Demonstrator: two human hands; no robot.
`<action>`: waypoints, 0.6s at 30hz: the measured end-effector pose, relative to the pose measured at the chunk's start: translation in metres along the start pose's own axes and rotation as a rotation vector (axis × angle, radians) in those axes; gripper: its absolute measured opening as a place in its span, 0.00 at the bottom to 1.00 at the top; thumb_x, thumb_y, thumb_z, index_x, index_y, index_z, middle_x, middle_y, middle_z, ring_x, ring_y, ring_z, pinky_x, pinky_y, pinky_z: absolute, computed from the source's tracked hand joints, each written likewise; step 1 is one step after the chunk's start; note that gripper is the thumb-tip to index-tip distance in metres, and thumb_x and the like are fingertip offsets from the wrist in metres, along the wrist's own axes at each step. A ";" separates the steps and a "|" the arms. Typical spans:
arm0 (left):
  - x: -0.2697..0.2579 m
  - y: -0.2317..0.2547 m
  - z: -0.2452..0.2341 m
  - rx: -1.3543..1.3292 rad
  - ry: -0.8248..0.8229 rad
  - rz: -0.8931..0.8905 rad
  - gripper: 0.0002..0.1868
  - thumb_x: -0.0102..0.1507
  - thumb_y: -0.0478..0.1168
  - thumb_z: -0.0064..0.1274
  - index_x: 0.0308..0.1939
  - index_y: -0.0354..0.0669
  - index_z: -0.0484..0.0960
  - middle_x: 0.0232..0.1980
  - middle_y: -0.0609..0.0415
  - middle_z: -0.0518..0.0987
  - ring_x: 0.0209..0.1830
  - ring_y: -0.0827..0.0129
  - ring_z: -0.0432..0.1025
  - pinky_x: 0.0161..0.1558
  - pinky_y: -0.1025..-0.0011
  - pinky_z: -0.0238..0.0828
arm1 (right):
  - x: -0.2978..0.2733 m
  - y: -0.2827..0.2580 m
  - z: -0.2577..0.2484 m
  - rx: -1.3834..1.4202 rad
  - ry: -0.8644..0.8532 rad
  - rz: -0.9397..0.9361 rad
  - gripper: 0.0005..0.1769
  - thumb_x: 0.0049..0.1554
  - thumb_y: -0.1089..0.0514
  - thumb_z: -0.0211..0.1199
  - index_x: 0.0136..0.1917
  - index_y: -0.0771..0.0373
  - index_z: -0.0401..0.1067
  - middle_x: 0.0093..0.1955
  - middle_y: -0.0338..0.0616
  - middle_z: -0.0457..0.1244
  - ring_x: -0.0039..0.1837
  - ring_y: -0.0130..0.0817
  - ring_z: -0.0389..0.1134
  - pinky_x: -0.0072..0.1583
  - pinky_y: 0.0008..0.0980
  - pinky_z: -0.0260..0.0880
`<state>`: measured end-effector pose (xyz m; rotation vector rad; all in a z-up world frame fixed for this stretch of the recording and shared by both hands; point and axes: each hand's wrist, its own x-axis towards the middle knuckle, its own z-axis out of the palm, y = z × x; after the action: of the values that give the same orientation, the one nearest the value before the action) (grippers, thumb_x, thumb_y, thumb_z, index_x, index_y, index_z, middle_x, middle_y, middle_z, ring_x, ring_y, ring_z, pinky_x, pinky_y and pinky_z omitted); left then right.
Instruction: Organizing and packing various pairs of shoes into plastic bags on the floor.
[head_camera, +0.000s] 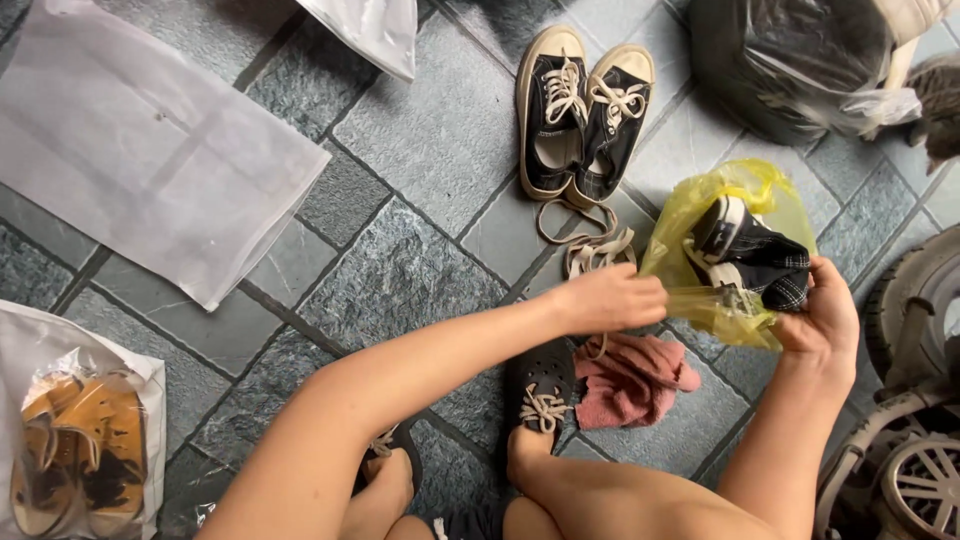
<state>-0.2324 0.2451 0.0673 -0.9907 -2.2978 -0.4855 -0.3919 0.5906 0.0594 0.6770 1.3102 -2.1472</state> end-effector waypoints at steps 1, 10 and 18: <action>-0.001 -0.001 0.008 -0.086 -0.167 -0.170 0.07 0.66 0.38 0.53 0.48 0.45 0.77 0.44 0.59 0.75 0.49 0.71 0.71 0.48 0.70 0.67 | 0.005 0.001 -0.017 0.003 -0.034 -0.009 0.08 0.66 0.59 0.53 0.47 0.62 0.71 0.46 0.39 0.69 0.47 0.33 0.72 0.54 0.34 0.77; 0.028 0.017 -0.030 -0.419 -0.560 -0.486 0.27 0.54 0.41 0.56 0.59 0.54 0.76 0.50 0.57 0.75 0.59 0.64 0.65 0.62 0.53 0.53 | -0.019 0.025 0.085 -0.304 0.133 0.008 0.12 0.66 0.53 0.57 0.56 0.62 0.75 0.48 0.38 0.71 0.48 0.31 0.72 0.54 0.33 0.75; 0.016 0.070 0.014 -0.194 -0.561 -0.344 0.11 0.55 0.46 0.56 0.39 0.59 0.88 0.69 0.55 0.70 0.71 0.63 0.61 0.65 0.54 0.57 | -0.019 0.010 0.078 -0.224 0.042 0.001 0.10 0.68 0.55 0.58 0.56 0.63 0.74 0.48 0.38 0.70 0.48 0.30 0.72 0.55 0.31 0.75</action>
<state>-0.1939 0.3065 0.0737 -0.9047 -2.9997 -0.6415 -0.3817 0.5193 0.0970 0.6328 1.5435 -1.9558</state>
